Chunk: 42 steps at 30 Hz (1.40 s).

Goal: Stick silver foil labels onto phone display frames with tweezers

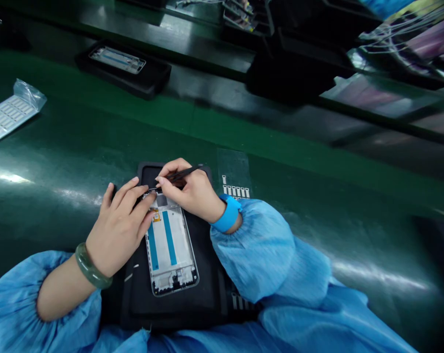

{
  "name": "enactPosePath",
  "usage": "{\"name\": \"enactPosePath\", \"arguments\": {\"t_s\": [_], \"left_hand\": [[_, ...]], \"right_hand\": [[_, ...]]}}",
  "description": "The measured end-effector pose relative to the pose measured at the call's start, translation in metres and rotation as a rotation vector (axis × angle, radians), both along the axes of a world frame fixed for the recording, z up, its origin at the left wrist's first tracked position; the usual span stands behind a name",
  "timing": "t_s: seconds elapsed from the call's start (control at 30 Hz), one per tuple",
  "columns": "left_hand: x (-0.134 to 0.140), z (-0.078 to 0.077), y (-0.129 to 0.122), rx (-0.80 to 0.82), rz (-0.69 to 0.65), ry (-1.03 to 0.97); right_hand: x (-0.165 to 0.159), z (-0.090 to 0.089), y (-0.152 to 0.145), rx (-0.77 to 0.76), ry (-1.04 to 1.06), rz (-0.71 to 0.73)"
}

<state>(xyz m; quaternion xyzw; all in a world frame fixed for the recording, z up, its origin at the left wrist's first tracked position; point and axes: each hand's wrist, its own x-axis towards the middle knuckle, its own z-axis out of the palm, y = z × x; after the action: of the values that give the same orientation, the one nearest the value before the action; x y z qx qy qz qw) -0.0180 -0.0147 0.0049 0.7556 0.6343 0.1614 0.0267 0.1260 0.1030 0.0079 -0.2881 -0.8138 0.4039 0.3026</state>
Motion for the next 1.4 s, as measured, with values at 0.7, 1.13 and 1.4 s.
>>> {"name": "enactPosePath", "arguments": {"t_s": [0.7, 1.13, 1.4], "left_hand": [[0.0012, 0.0004, -0.0015, -0.063, -0.043, 0.085], [0.0017, 0.0007, -0.0015, -0.08, -0.031, 0.101], [0.0008, -0.0004, -0.0019, -0.072, -0.042, 0.099]], "right_hand": [[0.0029, -0.0033, 0.001, -0.013, 0.052, -0.01], [-0.0001, -0.0038, 0.0008, 0.05, 0.05, 0.004], [0.0013, -0.0041, -0.0005, 0.156, 0.029, 0.019]]}}
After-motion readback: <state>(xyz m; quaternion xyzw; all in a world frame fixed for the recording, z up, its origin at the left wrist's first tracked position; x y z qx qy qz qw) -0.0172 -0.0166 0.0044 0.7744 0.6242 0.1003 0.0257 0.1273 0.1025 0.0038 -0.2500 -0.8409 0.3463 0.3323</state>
